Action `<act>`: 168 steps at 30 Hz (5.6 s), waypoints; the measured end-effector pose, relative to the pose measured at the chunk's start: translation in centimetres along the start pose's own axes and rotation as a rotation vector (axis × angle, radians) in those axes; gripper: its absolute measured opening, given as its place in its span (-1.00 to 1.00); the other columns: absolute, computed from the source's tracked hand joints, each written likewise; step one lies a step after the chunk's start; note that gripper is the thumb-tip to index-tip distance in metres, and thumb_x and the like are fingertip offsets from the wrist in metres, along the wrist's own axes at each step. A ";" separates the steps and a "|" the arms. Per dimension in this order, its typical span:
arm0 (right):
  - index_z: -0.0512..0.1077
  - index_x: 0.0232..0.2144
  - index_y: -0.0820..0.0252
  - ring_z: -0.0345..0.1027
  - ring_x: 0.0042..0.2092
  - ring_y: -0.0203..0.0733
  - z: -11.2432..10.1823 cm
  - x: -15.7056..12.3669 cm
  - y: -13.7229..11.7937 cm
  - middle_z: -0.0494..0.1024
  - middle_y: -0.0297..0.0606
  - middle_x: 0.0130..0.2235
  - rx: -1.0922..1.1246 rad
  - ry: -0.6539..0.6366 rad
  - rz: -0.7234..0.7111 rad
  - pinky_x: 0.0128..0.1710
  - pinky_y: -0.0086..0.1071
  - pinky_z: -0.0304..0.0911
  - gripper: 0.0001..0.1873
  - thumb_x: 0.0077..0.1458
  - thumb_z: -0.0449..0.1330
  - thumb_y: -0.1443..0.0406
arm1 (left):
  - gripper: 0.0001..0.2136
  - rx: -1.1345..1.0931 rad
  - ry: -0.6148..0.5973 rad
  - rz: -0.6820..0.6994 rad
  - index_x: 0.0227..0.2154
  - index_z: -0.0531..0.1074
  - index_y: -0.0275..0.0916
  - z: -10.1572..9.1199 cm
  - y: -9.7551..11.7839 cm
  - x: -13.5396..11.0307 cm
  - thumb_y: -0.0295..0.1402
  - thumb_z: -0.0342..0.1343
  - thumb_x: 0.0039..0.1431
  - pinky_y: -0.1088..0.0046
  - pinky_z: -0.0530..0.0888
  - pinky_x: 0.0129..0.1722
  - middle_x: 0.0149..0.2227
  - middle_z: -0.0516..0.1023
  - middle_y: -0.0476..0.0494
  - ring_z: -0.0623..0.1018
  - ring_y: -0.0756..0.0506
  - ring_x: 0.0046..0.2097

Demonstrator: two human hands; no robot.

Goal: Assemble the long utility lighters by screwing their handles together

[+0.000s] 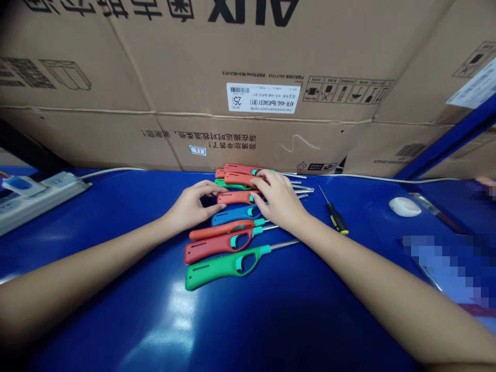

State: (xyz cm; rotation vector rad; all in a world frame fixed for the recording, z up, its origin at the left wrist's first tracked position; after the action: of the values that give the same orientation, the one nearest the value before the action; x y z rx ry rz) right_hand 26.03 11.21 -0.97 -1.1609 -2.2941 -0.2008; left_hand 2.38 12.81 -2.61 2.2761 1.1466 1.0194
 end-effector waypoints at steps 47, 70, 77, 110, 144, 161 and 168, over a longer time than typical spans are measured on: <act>0.54 -0.23 0.16 0.47 -0.19 -0.20 -6.9 -5.2 -2.1 0.55 -0.24 -0.21 0.613 -0.499 0.018 -0.10 -0.27 0.39 -0.73 0.32 0.14 0.13 | -0.50 0.478 -0.322 0.362 0.32 0.32 0.04 3.4 7.4 -4.4 -0.07 0.06 0.36 -0.33 0.17 0.27 0.35 0.29 -0.28 0.20 -0.51 0.34; 0.27 0.09 0.30 0.55 -0.25 0.05 -10.3 -7.8 5.8 0.58 0.09 -0.13 -0.307 -0.869 0.892 -0.34 -0.23 0.34 -0.54 0.22 0.13 0.17 | -0.76 0.308 0.020 0.163 -0.20 0.58 -0.24 -4.6 5.7 -4.9 -0.24 0.05 0.34 0.26 0.46 -0.08 -0.20 0.60 -0.20 0.54 -0.17 -0.14; 0.39 0.04 0.28 0.51 -0.02 0.24 -10.7 -5.6 4.0 0.59 0.16 -0.02 -0.434 -0.384 0.827 -0.22 -0.15 0.33 -0.58 0.27 0.03 0.14 | -0.61 0.333 -0.227 0.153 -0.09 0.59 -0.11 -1.6 9.5 -8.1 0.06 0.14 0.26 0.40 0.45 -0.30 -0.17 0.63 -0.10 0.60 -0.14 -0.21; 0.53 -0.05 0.15 0.50 0.02 -0.03 -1.2 2.7 -12.0 0.60 -0.15 0.01 0.218 -0.022 0.071 0.02 -0.18 0.37 -0.76 0.30 0.14 0.26 | -0.41 0.091 -0.274 0.383 0.14 0.51 -0.13 -0.2 7.9 -8.4 -0.11 0.37 0.01 0.16 0.48 0.15 0.15 0.55 -0.21 0.55 -0.30 0.13; 0.28 -0.37 0.12 0.31 -0.56 -0.36 -5.9 -4.2 -3.9 0.55 -0.27 -0.38 1.412 0.369 0.885 -0.63 -0.43 0.31 -0.52 0.13 0.24 -0.14 | 0.06 0.128 -0.094 -0.146 0.40 0.08 -0.20 -0.3 4.7 -7.4 0.19 0.35 -0.08 -0.27 0.19 0.34 0.47 -0.12 -0.51 0.03 -0.53 0.46; 0.29 -0.29 0.08 0.33 -0.55 -0.36 -6.1 -4.6 -6.9 0.56 -0.38 -0.33 1.530 0.313 0.702 -0.65 -0.45 0.29 -0.76 0.01 0.26 0.21 | -0.91 -0.180 0.048 0.209 -0.29 0.63 -0.13 -1.7 9.9 -7.9 -0.30 0.36 0.15 0.08 0.42 0.21 -0.01 0.64 -0.15 0.55 -0.20 0.10; 0.31 -0.32 0.09 0.31 -0.58 -0.36 -6.6 -4.5 -6.8 0.56 -0.37 -0.35 1.517 0.366 0.714 -0.67 -0.46 0.24 -0.83 0.00 0.21 0.24 | -0.96 -0.192 0.083 0.198 -0.34 0.65 -0.12 -1.7 9.7 -8.1 -0.31 0.35 0.17 0.11 0.45 0.14 -0.07 0.66 -0.14 0.58 -0.18 0.03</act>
State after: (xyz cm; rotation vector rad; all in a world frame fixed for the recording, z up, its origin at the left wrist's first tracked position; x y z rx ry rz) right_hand 25.50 1.48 2.88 -0.8100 -0.9791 1.2359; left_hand 2.89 0.59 1.03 2.2430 0.8250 1.2518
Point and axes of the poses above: each hand's wrist, its own x-axis towards the middle knuckle, its own z-axis out of the palm, y = z × x, the point moved 3 cm from there along x, towards the middle knuckle
